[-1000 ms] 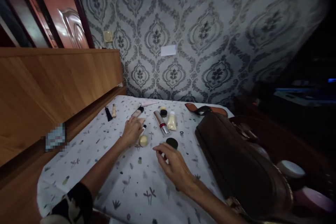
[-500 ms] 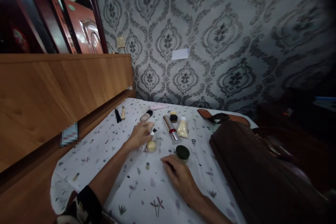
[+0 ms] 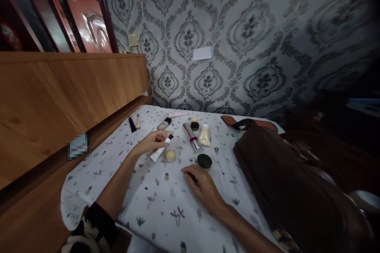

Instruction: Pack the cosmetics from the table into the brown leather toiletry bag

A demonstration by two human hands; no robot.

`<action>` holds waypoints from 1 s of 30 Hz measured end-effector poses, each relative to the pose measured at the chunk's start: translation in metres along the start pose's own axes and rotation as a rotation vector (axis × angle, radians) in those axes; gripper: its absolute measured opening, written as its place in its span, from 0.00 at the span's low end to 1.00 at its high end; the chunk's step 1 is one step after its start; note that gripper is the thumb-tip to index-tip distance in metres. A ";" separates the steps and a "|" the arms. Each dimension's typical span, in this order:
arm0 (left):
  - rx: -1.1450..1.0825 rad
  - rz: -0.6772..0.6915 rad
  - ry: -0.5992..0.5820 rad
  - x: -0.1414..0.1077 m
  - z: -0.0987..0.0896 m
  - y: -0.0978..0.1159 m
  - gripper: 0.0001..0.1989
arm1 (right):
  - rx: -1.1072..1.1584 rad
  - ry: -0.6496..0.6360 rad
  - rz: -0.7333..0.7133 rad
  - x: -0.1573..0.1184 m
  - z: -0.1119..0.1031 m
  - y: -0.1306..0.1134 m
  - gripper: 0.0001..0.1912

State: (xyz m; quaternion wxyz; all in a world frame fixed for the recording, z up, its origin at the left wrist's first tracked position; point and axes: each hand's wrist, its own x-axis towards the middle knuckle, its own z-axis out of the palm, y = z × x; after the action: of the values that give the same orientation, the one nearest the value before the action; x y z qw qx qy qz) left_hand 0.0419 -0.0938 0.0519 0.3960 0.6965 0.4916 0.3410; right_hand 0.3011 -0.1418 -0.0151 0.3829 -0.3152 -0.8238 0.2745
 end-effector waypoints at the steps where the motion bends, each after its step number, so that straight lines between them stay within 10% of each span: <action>1: 0.008 -0.008 -0.063 -0.002 0.005 0.004 0.20 | 0.000 0.001 -0.004 0.000 0.000 0.000 0.12; 6: 0.278 0.047 -0.291 -0.012 0.039 0.028 0.12 | -0.015 0.056 0.043 -0.001 0.003 0.003 0.11; 17: 1.067 0.077 -0.227 -0.028 0.078 0.040 0.11 | -0.158 0.090 0.135 -0.010 0.007 -0.001 0.08; 30: 1.140 0.225 0.082 -0.099 0.108 -0.089 0.31 | -0.459 -0.106 0.043 -0.011 -0.004 -0.019 0.20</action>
State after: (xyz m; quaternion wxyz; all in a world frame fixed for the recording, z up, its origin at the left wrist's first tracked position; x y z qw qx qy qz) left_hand 0.0703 -0.1938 -0.0845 -0.0995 0.8339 0.5355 0.0889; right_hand 0.3039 -0.1617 -0.0046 0.2513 -0.3967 -0.8767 0.1042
